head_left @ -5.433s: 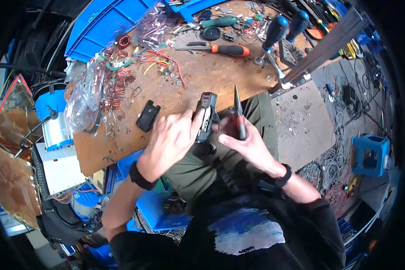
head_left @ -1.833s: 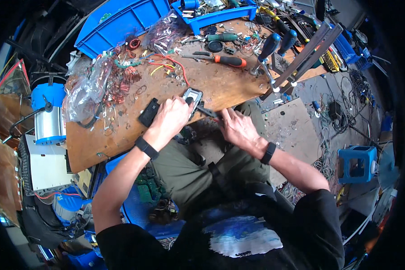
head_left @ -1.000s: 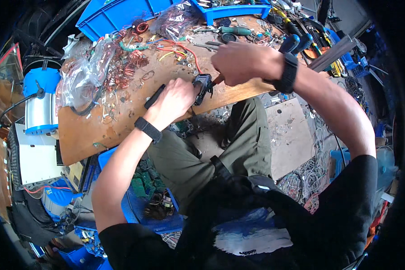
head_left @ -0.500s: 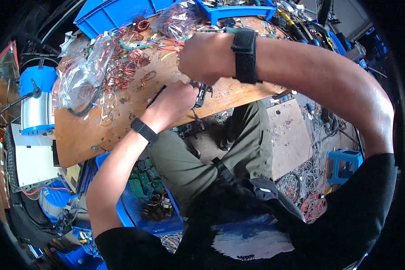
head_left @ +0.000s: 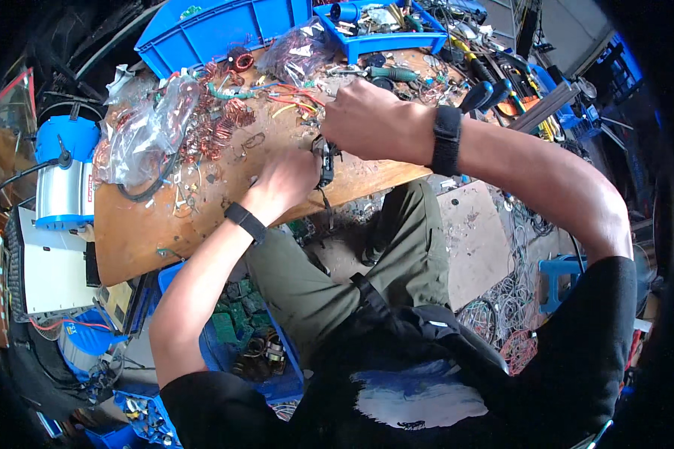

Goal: The person disassembles a small electronic device using a screwdriver and pliers. They remove the casing, extract internal components, and manipulate wires and connectors on a cluttered workbench.

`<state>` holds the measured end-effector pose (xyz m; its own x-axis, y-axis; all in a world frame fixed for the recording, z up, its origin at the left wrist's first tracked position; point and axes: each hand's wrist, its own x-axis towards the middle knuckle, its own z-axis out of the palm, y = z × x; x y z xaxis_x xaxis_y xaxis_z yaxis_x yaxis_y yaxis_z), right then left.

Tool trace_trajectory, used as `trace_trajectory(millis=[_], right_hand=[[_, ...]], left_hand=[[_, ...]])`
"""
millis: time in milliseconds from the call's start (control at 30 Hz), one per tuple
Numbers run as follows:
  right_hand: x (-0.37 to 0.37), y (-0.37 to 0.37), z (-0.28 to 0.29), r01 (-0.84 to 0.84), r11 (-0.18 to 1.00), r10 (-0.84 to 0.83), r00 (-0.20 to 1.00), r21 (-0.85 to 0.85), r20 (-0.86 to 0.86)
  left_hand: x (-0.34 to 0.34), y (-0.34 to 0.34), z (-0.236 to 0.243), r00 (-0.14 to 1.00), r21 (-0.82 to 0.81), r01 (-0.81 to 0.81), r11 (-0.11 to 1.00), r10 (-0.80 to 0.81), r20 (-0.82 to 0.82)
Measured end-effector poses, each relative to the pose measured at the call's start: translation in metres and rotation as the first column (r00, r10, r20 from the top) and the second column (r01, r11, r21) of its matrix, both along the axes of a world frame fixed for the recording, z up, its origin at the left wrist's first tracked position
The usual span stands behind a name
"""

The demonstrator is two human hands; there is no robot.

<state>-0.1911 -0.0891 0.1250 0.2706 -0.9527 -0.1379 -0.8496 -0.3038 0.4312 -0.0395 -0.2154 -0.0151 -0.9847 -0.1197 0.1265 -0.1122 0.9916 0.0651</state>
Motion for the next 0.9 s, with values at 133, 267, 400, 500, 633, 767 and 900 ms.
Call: trace_trajectory(millis=[133,267,400,500,633,767,900], right_hand=[[-0.004,0.008,-0.011,0.022,0.999,-0.017,0.995,-0.047,0.097],[-0.008,0.019,-0.015,0.151,0.989,-0.149,0.969,0.005,0.199],[-0.007,0.03,-0.029,0.27,0.962,-0.274,0.924,0.051,0.268],[-0.01,0.042,-0.041,0.316,0.949,-0.292,0.898,-0.019,0.328],[-0.014,0.058,-0.061,0.354,0.928,-0.268,0.851,-0.118,0.452],[-0.004,0.066,-0.063,0.426,0.899,-0.312,0.785,-0.101,0.535],[0.009,0.095,-0.072,0.501,0.864,-0.416,0.643,0.057,0.643]], left_hand=[[0.0,-0.012,0.0,0.999,-0.016,0.031,0.999,-0.031,0.011],[0.014,-0.012,0.002,0.992,-0.124,0.121,0.985,-0.125,-0.023],[0.014,-0.011,0.001,0.994,-0.12,0.108,0.987,-0.109,-0.003],[0.014,-0.012,-0.004,0.987,-0.218,0.159,0.963,-0.158,0.019],[0.013,-0.005,-0.006,0.986,-0.1,0.118,0.988,-0.128,-0.106],[0.01,0.003,0.015,1.0,-0.092,-0.006,0.996,0.009,0.03],[-0.003,0.026,0.03,0.977,-0.065,-0.162,0.985,0.169,0.128]])
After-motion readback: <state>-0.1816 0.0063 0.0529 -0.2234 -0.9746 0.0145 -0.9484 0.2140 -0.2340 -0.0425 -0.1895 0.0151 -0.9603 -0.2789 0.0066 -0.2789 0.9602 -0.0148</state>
